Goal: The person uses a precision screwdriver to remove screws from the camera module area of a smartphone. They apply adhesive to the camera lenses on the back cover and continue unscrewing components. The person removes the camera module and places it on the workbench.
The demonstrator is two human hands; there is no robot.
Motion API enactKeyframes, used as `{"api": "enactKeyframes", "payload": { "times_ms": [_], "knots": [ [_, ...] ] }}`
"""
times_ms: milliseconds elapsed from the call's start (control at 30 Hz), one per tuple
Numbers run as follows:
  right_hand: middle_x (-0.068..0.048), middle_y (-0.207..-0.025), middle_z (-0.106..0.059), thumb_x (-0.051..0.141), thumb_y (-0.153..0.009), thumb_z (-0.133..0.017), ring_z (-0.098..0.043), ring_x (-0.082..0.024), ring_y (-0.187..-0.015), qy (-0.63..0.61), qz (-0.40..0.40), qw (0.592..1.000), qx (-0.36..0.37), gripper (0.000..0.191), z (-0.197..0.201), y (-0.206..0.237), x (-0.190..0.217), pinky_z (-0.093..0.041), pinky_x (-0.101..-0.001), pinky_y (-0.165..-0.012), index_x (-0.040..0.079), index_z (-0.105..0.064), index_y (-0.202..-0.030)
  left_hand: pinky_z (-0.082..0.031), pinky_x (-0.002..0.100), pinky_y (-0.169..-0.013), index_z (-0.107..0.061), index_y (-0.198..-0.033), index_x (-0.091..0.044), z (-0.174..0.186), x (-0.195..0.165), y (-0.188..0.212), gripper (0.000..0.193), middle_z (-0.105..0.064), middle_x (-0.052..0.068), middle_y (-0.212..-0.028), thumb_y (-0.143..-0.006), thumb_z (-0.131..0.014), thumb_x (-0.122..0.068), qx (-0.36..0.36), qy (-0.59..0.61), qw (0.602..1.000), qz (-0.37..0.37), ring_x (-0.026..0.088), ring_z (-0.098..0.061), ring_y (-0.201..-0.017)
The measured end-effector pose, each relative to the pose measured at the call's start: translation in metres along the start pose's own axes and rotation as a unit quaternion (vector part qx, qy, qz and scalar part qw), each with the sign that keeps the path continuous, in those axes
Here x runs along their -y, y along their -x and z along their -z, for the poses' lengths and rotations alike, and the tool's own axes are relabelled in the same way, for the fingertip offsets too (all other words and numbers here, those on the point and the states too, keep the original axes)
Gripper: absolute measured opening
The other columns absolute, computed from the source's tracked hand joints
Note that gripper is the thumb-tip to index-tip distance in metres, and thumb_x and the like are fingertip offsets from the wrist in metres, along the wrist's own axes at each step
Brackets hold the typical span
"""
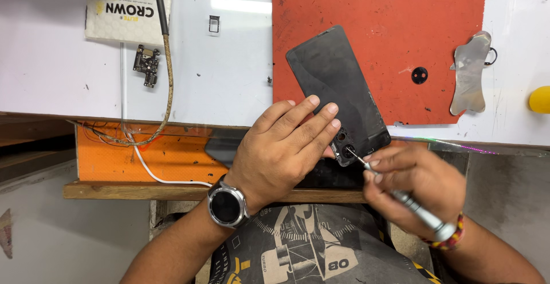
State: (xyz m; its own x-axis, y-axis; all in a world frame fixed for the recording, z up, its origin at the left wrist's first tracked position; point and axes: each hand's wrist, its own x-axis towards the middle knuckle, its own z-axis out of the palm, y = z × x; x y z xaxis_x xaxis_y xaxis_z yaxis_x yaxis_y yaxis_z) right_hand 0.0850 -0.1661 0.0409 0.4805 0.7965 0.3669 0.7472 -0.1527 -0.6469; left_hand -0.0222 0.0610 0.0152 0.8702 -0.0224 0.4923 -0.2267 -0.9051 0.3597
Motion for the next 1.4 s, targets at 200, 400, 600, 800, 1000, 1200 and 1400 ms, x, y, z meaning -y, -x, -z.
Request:
{"api": "enactKeyframes", "payload": {
  "times_ms": [200, 400, 600, 800, 1000, 1200, 1400],
  "knots": [
    [-0.011, -0.093, -0.067, -0.005, -0.078, -0.085, -0.075, -0.030, -0.091, 0.072, 0.138, 0.988, 0.007, 0.022, -0.007, 0.005, -0.004, -0.065, -0.0340, -0.072, 0.003, -0.065, -0.082, -0.045, 0.039, -0.113, -0.076, -0.122, -0.010, -0.003, 0.001, 0.000, 0.032, -0.070, 0.004, -0.134, -0.102, -0.070, -0.034, -0.014, -0.002, 1.000, -0.006, 0.022, -0.061, -0.129],
    [-0.015, -0.096, -0.067, -0.007, -0.077, -0.083, -0.074, -0.033, -0.092, 0.040, 0.218, 0.975, 0.024, 0.019, -0.007, 0.006, -0.022, -0.065, -0.0365, -0.075, 0.000, -0.067, -0.084, -0.045, 0.039, -0.111, -0.076, -0.122, -0.009, -0.003, 0.002, 0.000, 0.033, -0.071, 0.005, -0.134, -0.101, -0.071, -0.034, -0.014, -0.009, 1.000, -0.015, 0.022, -0.062, -0.128],
    [-0.009, -0.097, -0.069, -0.007, -0.079, -0.082, -0.077, -0.023, -0.097, -0.073, -0.076, 0.994, -0.030, 0.026, -0.006, 0.021, -0.018, -0.065, -0.0315, -0.079, 0.005, -0.059, -0.083, -0.045, 0.039, -0.110, -0.075, -0.123, -0.008, -0.003, 0.002, 0.000, 0.034, -0.070, 0.006, -0.134, -0.100, -0.072, -0.034, -0.015, -0.011, 1.000, -0.010, 0.023, -0.062, -0.128],
    [-0.010, -0.095, -0.067, -0.006, -0.078, -0.082, -0.075, -0.022, -0.096, -0.079, -0.012, 0.997, -0.017, 0.024, -0.008, 0.017, -0.022, -0.065, -0.0305, -0.080, 0.004, -0.060, -0.083, -0.046, 0.040, -0.109, -0.076, -0.122, -0.008, -0.003, 0.002, 0.000, 0.034, -0.071, 0.007, -0.134, -0.100, -0.072, -0.033, -0.020, -0.010, 1.000, -0.017, 0.024, -0.062, -0.128],
    [-0.014, -0.096, -0.068, -0.008, -0.077, -0.084, -0.075, -0.033, -0.095, 0.012, 0.185, 0.982, 0.030, 0.022, -0.004, 0.002, -0.021, -0.066, -0.0355, -0.078, 0.000, -0.067, -0.089, -0.046, 0.039, -0.109, -0.076, -0.122, -0.008, -0.002, 0.002, 0.000, 0.033, -0.071, 0.007, -0.134, -0.101, -0.072, -0.033, -0.017, -0.011, 1.000, -0.014, 0.024, -0.062, -0.128],
    [-0.015, -0.096, -0.069, -0.006, -0.074, -0.085, -0.075, -0.036, -0.094, 0.016, 0.220, 0.972, 0.076, 0.024, 0.002, -0.005, -0.022, -0.065, -0.0369, -0.077, -0.002, -0.068, -0.089, -0.046, 0.040, -0.109, -0.076, -0.122, -0.009, -0.002, 0.002, 0.000, 0.033, -0.071, 0.006, -0.133, -0.100, -0.072, -0.033, -0.017, -0.014, 1.000, -0.012, 0.023, -0.062, -0.128],
    [-0.007, -0.092, -0.067, -0.008, -0.076, -0.084, -0.077, -0.021, -0.096, -0.100, -0.030, 0.994, 0.003, 0.027, -0.003, 0.005, -0.017, -0.066, -0.0299, -0.085, 0.005, -0.062, -0.084, -0.046, 0.040, -0.109, -0.076, -0.121, -0.009, -0.002, 0.002, 0.000, 0.031, -0.071, 0.006, -0.133, -0.100, -0.072, -0.032, -0.022, -0.014, 1.000, -0.015, 0.023, -0.062, -0.127]
  ]
}}
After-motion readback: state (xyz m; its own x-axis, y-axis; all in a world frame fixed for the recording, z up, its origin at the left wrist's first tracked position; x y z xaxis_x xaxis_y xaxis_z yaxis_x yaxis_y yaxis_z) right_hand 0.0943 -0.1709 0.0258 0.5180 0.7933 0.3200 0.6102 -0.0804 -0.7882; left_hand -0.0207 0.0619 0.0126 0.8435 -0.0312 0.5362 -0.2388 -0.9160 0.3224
